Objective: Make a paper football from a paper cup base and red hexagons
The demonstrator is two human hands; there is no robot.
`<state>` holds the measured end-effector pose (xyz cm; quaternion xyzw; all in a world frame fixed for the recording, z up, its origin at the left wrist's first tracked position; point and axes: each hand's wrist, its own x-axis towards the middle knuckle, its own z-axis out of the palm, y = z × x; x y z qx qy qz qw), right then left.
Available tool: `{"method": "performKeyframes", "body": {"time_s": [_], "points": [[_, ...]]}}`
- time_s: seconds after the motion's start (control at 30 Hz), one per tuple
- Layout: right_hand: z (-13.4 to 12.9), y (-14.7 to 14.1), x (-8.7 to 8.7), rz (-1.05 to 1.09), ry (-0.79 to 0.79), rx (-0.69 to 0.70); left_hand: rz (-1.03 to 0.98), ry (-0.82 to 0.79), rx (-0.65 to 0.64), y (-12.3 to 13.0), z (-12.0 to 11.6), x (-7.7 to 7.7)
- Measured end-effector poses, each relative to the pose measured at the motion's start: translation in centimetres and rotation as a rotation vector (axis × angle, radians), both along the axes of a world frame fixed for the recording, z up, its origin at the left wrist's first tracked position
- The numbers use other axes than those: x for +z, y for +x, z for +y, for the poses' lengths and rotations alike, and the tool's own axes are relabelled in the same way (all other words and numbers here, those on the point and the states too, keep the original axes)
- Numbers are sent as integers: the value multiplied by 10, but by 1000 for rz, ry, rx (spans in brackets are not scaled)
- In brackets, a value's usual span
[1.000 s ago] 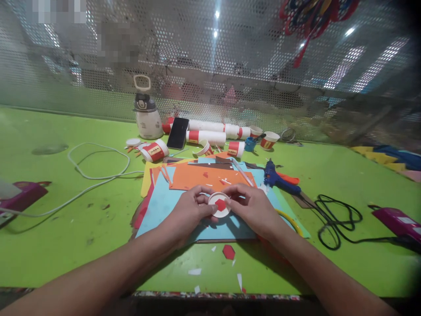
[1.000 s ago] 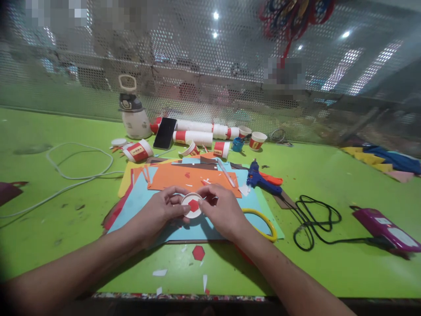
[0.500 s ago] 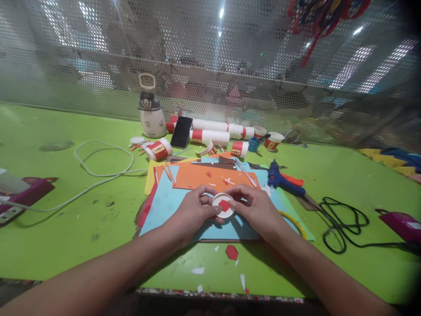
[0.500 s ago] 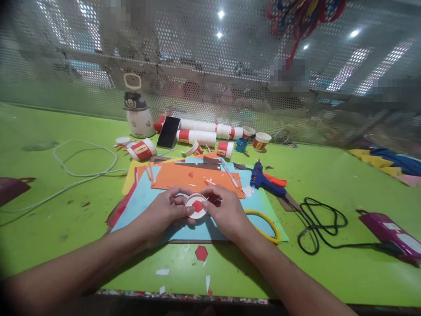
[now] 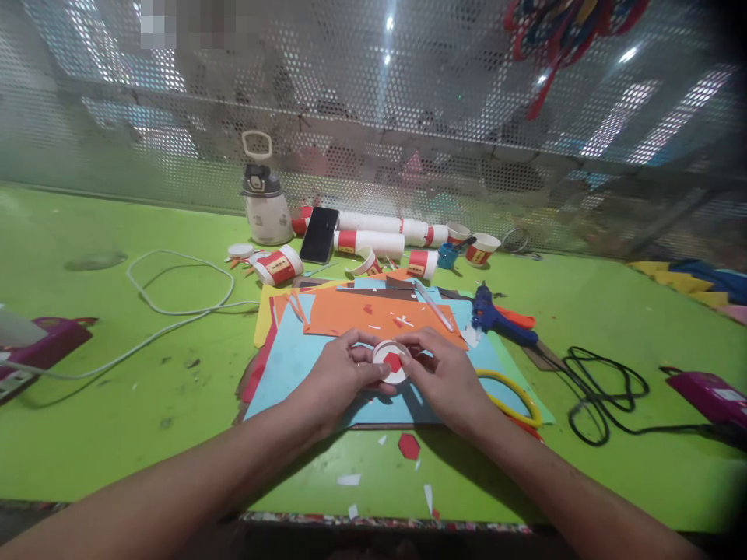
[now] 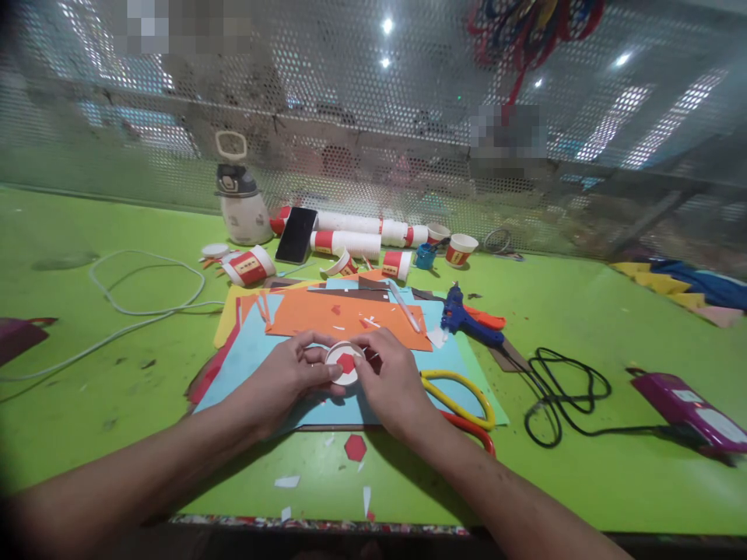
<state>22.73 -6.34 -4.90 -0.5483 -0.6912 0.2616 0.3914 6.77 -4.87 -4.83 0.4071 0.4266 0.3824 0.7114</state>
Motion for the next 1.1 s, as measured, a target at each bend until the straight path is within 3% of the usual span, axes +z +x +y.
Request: {"method": "performKeyframes", "body": {"time_s": [0.67, 0.87, 1.1], "points": [[-3, -3, 9, -59, 21, 7, -32, -10, 20, -3, 2, 8], [-5, -10, 6, -191, 79, -34, -60, 36, 30, 0, 2, 4], [-9, -10, 14, -369, 135, 26, -63, 38, 8, 1, 1, 2]]}}
